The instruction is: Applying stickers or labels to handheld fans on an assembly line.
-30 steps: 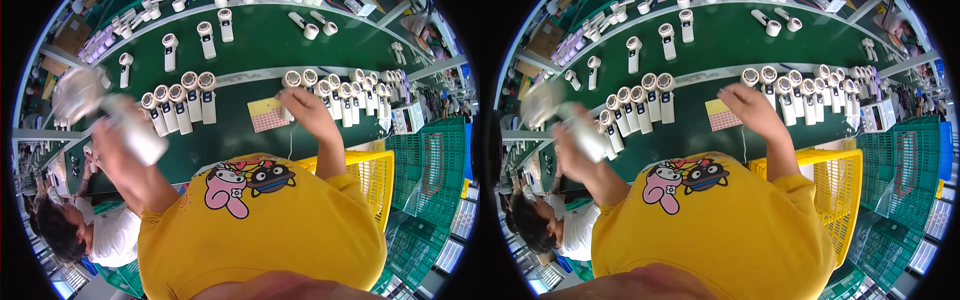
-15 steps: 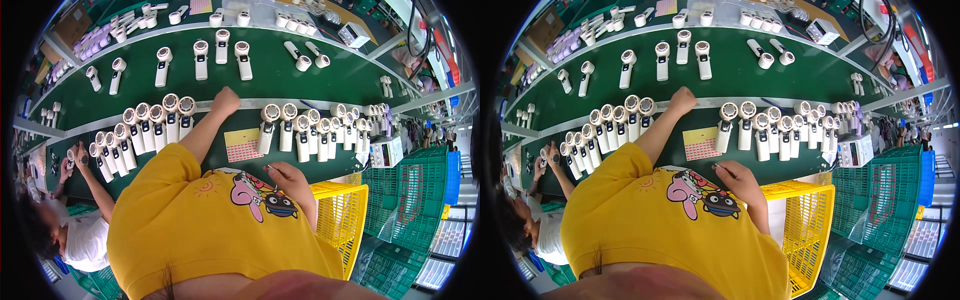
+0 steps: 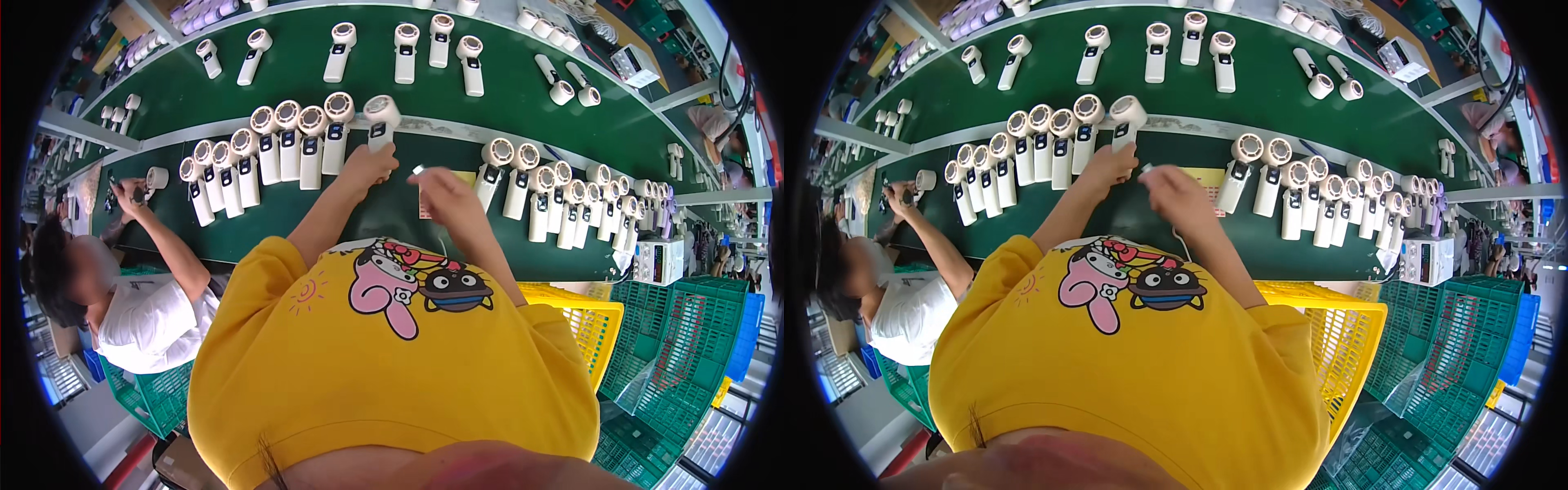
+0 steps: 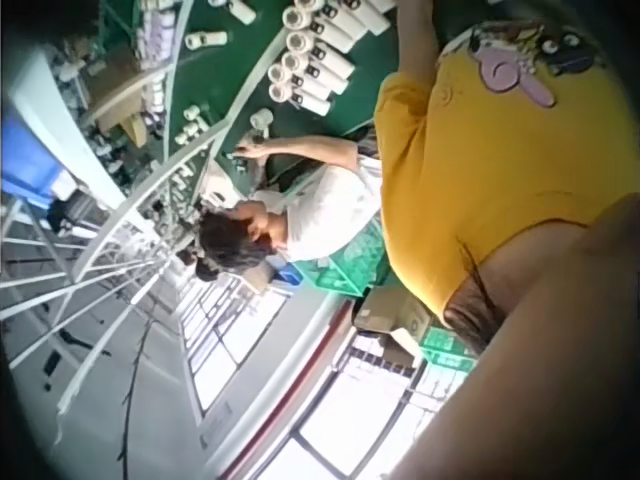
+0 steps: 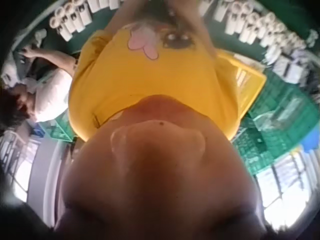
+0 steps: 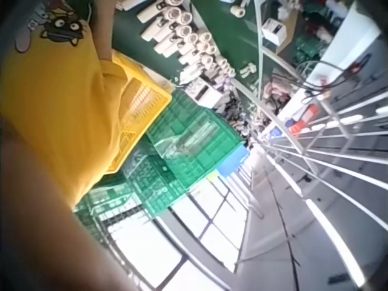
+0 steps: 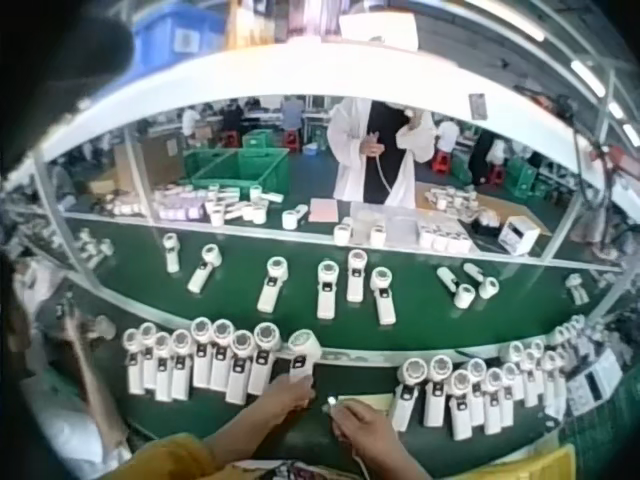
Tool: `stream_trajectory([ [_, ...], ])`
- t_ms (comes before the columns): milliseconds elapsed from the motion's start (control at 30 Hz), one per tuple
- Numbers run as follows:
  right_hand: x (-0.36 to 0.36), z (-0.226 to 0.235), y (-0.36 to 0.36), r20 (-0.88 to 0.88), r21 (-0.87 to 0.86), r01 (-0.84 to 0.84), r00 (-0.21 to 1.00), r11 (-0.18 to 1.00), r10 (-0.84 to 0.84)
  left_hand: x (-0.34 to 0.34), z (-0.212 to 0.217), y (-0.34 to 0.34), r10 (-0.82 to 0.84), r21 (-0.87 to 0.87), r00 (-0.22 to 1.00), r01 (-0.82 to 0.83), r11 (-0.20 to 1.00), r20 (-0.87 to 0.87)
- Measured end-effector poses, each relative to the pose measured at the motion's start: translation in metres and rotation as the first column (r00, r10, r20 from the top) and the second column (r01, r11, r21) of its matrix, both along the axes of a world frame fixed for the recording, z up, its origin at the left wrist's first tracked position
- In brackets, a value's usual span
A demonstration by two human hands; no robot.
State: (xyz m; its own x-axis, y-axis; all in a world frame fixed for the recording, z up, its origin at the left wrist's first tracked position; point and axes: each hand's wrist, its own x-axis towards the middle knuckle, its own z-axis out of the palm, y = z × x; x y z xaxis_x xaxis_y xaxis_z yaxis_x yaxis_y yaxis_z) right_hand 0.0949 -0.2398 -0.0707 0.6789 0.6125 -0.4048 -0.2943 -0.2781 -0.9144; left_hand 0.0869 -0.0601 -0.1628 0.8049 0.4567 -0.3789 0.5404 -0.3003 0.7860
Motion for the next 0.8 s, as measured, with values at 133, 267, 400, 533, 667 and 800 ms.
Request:
stream_trajectory([
  [133, 0.008, -0.012, -0.002, -0.069, 0.286, 0.325, 0.945, 0.902, -0.319, -0.052, 0.08, -0.019, -0.186, -0.401, 0.959, 0.26, 0.879, 0.213],
  [267, 0.011, 0.004, 0.0, 0.027, 0.395, 0.338, 0.925, 0.854, -0.378, -0.07, 0.11, -0.021, -0.371, -0.117, 0.919, 0.386, 0.915, 0.13],
  [400, 0.007, 0.022, -0.003, 0.113, 0.479, 0.315, 0.903, 0.819, -0.414, -0.085, 0.108, -0.02, -0.458, -0.02, 0.88, 0.464, 0.886, 0.123],
  [533, -0.019, 0.045, 0.004, -0.73, 0.371, 0.682, 0.634, 0.631, -0.256, -0.069, 0.137, -0.021, -0.781, 0.318, 0.622, 0.751, 0.579, -0.049],
  [667, -0.007, 0.045, -0.019, 0.153, 0.501, 0.267, 0.909, 0.823, -0.388, -0.081, 0.096, -0.03, -0.515, -0.293, 0.809, 0.585, 0.757, 0.284],
  [800, -0.008, 0.036, -0.011, 0.415, 0.448, 0.161, 0.834, 0.88, -0.364, -0.076, 0.111, -0.022, -0.487, -0.596, 0.825, 0.552, 0.583, 0.287],
])
